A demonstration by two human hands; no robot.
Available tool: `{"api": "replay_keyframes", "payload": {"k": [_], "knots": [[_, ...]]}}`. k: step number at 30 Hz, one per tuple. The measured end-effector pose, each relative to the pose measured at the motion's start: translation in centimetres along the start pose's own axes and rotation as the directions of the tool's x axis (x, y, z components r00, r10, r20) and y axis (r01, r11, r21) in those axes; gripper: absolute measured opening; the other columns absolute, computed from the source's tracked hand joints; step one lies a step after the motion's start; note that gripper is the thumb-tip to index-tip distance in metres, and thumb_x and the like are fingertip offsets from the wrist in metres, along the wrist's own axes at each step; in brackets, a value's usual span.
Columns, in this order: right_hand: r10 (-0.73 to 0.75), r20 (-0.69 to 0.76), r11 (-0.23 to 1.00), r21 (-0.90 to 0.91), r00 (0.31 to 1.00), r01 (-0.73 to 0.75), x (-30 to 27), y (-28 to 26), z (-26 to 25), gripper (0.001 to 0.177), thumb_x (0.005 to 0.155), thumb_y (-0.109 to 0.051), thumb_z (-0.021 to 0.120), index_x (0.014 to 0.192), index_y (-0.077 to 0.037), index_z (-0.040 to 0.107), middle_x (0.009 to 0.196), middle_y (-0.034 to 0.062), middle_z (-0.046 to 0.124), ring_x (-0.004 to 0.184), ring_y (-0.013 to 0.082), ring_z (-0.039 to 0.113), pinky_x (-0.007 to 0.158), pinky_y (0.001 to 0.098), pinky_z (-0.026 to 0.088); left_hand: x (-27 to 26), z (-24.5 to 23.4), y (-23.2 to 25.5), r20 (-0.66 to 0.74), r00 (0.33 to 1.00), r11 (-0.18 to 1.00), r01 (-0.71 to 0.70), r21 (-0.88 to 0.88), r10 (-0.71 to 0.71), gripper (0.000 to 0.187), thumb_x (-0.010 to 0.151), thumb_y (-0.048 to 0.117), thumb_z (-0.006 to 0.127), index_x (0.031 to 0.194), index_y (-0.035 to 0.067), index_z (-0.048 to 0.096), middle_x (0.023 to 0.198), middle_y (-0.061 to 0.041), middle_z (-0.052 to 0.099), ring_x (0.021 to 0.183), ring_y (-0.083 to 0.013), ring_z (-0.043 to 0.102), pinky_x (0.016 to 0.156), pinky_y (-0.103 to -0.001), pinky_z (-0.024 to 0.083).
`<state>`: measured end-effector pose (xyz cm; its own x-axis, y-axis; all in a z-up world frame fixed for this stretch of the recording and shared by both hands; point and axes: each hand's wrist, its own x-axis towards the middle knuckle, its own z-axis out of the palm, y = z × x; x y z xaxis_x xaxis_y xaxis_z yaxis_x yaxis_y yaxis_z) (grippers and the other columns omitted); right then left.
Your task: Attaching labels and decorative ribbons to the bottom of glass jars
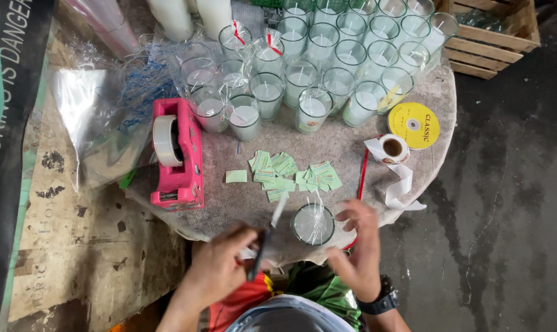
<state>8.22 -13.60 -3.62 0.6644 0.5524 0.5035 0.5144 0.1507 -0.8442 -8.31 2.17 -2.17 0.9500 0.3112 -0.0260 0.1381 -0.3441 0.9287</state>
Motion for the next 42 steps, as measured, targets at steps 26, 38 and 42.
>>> {"api": "replay_keyframes", "payload": {"k": [26,38,42], "knots": [[-0.077,0.184,0.869,-0.47,0.98,0.157,0.1,2.5,1.9,0.057,0.07,-0.02,0.067,0.114,0.004,0.041,0.115,0.0171,0.051,0.06,0.0206,0.052,0.066,0.0312,0.043,8.4,2.8,4.8,-0.222,0.821,0.74,-0.312,0.596,0.525,0.015,0.073,0.019,0.064,0.071,0.011,0.051,0.078,-0.004,0.045,0.072,-0.0241,0.046,0.059,-0.039,0.038],[-0.015,-0.02,0.868,-0.497,1.0,0.003,-0.3,0.5,-4.5,0.015,0.078,-0.014,0.055,0.089,-0.004,0.054,0.084,0.0097,0.055,0.071,0.0184,0.054,0.064,0.0286,0.043,2.2,2.9,2.2,-0.452,0.755,0.843,-0.241,0.482,0.475,0.017,0.081,0.022,0.055,0.093,0.01,0.057,0.088,-0.004,0.055,0.061,-0.0132,0.051,0.064,-0.028,0.043],[0.224,-0.283,0.866,-0.38,0.933,-0.323,-3.9,3.3,-5.9,0.018,0.088,-0.021,0.045,0.075,-0.008,0.049,0.057,-0.0016,0.041,0.049,0.0074,0.032,0.046,0.0239,0.026,2.2,4.6,3.0,-0.359,0.821,0.89,-0.357,0.282,0.443,0.014,0.078,0.017,0.056,0.087,0.006,0.056,0.074,-0.006,0.055,0.063,-0.0188,0.053,0.06,-0.03,0.043]]}}
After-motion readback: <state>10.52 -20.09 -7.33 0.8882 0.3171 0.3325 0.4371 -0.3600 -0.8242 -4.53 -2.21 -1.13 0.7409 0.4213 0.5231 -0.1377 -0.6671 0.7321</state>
